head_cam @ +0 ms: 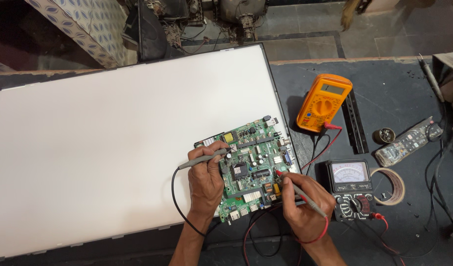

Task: The person uses a multimeter to test various points on a green circuit board. They hold the multimeter probes against different components on the board while checking the readings on the multimeter display.

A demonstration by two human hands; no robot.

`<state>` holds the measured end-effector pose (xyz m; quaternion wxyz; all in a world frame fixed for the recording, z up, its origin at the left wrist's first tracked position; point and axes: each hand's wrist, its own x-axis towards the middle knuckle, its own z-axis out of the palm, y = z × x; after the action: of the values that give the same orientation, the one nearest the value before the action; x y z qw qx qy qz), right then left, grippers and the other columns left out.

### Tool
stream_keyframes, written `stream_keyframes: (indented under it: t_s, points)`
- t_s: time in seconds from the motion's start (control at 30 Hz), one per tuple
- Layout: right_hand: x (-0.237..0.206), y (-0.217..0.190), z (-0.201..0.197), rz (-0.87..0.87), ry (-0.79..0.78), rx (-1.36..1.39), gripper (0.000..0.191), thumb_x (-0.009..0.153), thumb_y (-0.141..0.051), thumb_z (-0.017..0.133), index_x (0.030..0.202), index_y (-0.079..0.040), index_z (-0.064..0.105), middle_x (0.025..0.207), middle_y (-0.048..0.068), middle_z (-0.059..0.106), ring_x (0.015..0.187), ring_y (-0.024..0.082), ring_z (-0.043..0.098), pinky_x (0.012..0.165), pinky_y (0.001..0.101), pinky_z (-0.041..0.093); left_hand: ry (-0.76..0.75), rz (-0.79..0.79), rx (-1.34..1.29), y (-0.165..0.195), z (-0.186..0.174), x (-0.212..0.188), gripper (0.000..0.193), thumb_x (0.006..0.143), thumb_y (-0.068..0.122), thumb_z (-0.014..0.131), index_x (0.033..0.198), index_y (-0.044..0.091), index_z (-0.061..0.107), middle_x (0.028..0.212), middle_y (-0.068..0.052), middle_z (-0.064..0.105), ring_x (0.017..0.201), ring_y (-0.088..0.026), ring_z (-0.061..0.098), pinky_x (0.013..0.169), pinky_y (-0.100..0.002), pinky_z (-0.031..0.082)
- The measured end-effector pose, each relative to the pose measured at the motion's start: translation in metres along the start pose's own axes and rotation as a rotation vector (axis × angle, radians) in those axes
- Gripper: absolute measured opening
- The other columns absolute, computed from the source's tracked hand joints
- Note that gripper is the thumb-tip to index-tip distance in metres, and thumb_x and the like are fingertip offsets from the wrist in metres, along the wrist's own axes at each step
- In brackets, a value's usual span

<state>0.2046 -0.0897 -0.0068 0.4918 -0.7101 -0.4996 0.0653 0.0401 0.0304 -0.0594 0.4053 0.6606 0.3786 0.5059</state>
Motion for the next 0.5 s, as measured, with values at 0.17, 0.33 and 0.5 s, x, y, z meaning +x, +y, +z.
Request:
stream_keyframes:
  t_s: [0.17, 0.33, 0.5]
  points:
    - [0.0013, -0.0035, -0.0005, -0.084, 0.007, -0.010, 0.008, 0.087, 0.002, 0.068, 0.094, 0.004, 0.072, 0.089, 0.015, 0.076, 0.078, 0.024, 0.078, 0.068, 0.0311, 0.060, -0.003, -0.001, -0.004, -0.0007, 0.0004, -0.0001, 0.010, 0.110, 0.008, 0.046, 0.116, 0.009, 0.038, 0.114, -0.015, 0.072, 0.100, -0.021, 0.071, 0.087, -0.033, 0.061]
    - [0.0003, -0.0031, 0.0010, -0.042, 0.027, 0.009, 0.008, 0.088, 0.002, 0.068, 0.094, 0.004, 0.072, 0.088, 0.014, 0.077, 0.078, 0.023, 0.078, 0.068, 0.0311, 0.060, -0.005, -0.004, -0.006, -0.0015, 0.0002, 0.0002, 0.010, 0.110, 0.008, 0.046, 0.116, 0.009, 0.038, 0.115, -0.015, 0.072, 0.099, -0.020, 0.072, 0.086, -0.032, 0.061]
    - [-0.0011, -0.0018, 0.0010, -0.055, 0.040, 0.018, 0.008, 0.089, 0.002, 0.067, 0.095, 0.004, 0.071, 0.091, 0.015, 0.077, 0.082, 0.024, 0.078, 0.071, 0.0314, 0.061, 0.004, 0.002, -0.015, -0.0005, -0.0001, -0.0002, 0.010, 0.110, 0.007, 0.045, 0.117, 0.008, 0.038, 0.115, -0.015, 0.072, 0.099, -0.021, 0.071, 0.087, -0.033, 0.060]
